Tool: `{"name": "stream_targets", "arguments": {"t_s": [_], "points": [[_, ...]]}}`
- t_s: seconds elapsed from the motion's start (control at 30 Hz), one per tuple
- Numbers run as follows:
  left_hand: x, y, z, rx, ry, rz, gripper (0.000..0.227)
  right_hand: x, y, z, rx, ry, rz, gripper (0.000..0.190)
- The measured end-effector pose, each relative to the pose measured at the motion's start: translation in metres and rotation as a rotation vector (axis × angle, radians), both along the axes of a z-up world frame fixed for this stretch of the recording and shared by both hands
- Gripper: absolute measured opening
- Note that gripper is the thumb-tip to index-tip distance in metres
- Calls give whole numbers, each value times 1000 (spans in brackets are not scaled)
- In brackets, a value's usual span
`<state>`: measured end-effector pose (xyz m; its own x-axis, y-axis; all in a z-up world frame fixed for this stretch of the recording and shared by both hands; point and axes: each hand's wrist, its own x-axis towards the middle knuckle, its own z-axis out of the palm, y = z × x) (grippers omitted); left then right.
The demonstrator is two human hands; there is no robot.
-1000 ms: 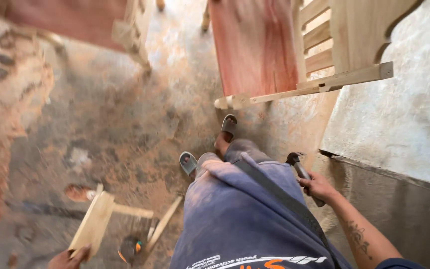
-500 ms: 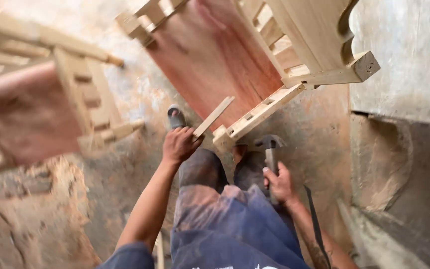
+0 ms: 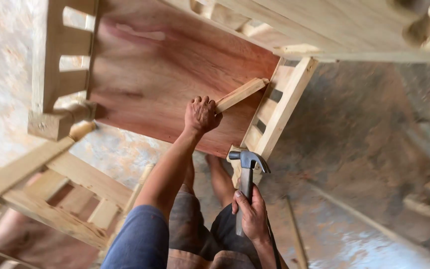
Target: The person uses a claw hammer to drive nails into wooden chair frames, working on the chairs while they rest on the workshop floor. They reposition around the chairs, hold nails in place, and hammer them into the rails and legs of several chair frames.
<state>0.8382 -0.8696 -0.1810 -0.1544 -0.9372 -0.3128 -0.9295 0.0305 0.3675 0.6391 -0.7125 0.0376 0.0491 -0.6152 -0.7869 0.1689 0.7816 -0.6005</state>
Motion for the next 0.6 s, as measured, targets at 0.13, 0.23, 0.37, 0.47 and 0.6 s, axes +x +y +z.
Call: {"name": "stream_targets", "arguments": {"t_s": [0.13,0.23,0.37,0.47,0.6], "points": [[-19,-23,27,65,-68,38,49,18,-9,-19,-76,-6,-9,33],[-36,-33,9,173,-125,-46,44,31,-14,-33,-105,43,-32,26],[-55,-83,5,130,-180,-107,46,48,-69,-36,-318,250,51,21],[-56,-96,6,297,-183,-148,49,54,-105,-46,-179,638,145,30],[-65,-101,4,346,-236,-144,46,62,-125,-84,-704,848,-97,21]]}}
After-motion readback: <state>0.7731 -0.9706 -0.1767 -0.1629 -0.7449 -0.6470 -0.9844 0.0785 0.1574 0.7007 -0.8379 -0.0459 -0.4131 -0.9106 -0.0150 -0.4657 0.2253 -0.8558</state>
